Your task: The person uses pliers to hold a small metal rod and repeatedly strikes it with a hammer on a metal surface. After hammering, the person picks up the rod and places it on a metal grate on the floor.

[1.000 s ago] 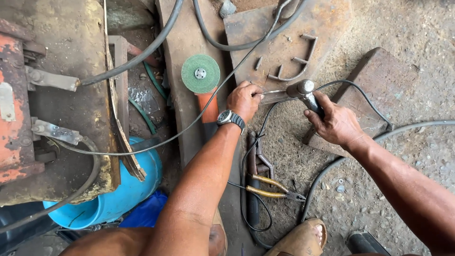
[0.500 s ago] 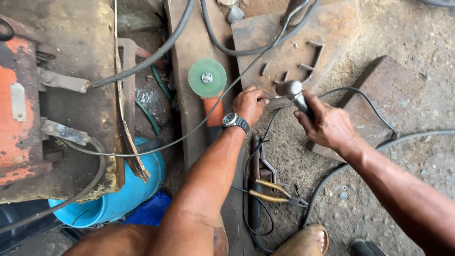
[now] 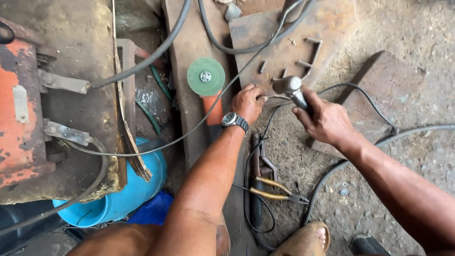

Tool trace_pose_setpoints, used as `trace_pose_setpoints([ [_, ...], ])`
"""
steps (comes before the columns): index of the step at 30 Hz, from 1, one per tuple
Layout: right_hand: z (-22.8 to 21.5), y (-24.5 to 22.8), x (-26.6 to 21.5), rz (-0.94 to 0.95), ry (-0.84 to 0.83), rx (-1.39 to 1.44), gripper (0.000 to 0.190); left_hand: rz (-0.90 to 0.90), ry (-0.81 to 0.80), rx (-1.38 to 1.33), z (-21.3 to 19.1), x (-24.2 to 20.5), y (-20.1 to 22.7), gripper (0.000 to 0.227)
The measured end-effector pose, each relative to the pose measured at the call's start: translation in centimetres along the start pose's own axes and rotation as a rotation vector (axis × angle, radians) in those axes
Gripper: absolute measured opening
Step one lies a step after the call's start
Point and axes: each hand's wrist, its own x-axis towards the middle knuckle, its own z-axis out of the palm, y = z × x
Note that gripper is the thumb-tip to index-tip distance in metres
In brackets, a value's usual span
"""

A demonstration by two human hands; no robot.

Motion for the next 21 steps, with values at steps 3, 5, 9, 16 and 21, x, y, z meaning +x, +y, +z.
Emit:
trace_pose_setpoints([
  [3, -1.4, 0.8, 0.3, -0.002, 0.094, 0.174, 0.047, 0.036, 0.040, -0.011, -0.4, -0.6, 0.5, 0.013],
  [5, -1.0, 2.6, 0.2, 0.031, 0.103, 0.180, 0.050, 0.047, 0.073, -0.017, 0.8, -0.7, 0.1, 0.012],
  [9, -0.3, 3.8, -1.3, 0.065, 0.052, 0.108, 0.054, 0.062, 0.125, 0.034, 1.2, -1.4, 0.0, 0.020],
  [16, 3.9, 8.0, -1.3, 0.190, -0.059, 0.000, 0.057, -0.005, 0.038, 0.165, 1.1, -1.3, 1.0, 0.012],
  [21, 2.8, 6.8, -1.2, 0.252, -0.138, 0.014, 0.057, 0.014, 0.166, 0.179, 2.0, -2.2, 1.6, 0.012],
])
